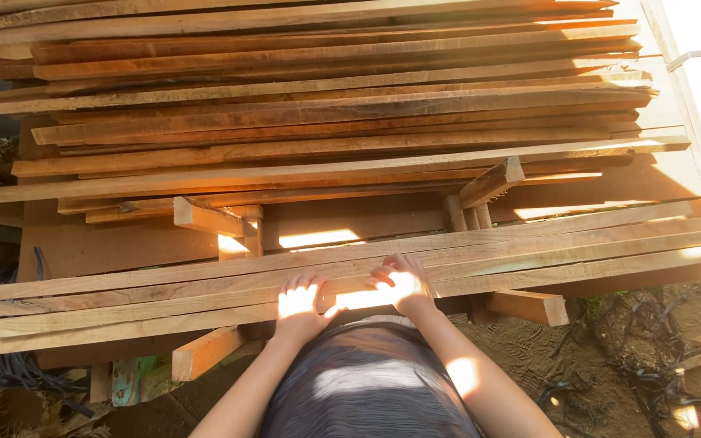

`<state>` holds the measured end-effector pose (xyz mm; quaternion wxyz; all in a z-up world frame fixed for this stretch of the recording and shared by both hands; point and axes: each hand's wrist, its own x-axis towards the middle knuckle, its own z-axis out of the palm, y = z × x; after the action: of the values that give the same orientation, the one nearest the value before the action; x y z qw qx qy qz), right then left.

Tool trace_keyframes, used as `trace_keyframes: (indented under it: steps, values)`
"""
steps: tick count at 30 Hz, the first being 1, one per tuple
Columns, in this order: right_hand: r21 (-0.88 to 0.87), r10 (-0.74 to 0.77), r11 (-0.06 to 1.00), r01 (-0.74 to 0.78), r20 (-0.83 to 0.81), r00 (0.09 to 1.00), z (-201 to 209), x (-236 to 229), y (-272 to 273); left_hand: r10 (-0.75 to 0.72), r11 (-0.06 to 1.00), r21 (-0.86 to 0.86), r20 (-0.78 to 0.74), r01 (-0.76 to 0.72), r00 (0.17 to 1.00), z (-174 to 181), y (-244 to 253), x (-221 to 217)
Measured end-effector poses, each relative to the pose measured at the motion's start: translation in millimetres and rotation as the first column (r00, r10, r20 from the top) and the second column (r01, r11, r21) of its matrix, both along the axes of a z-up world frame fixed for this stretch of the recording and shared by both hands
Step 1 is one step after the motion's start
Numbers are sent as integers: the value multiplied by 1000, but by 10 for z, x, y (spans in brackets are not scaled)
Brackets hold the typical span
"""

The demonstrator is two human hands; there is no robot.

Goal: Sorting thin wooden planks from a pile and placing them onto a storage or drying rack.

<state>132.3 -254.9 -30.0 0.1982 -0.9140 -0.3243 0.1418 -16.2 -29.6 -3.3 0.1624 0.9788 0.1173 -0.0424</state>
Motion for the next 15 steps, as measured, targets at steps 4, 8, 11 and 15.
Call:
trace_keyframes:
  steps: [4,8,11,15]
  values:
    - [53,-47,998,41,111,993,-86,9,5,38,994,90,173,-54,984,-205,-103,4]
    - [-69,-5,998,7,29,1000,13,47,58,33,998,65,-112,-26,993,51,-17,190]
    - [-87,8,996,-11,-33,999,63,66,73,27,997,-51,-469,-57,883,265,92,484]
    - [-202,50,977,-74,-119,992,512,128,231,22,984,-122,-645,-131,764,143,156,632]
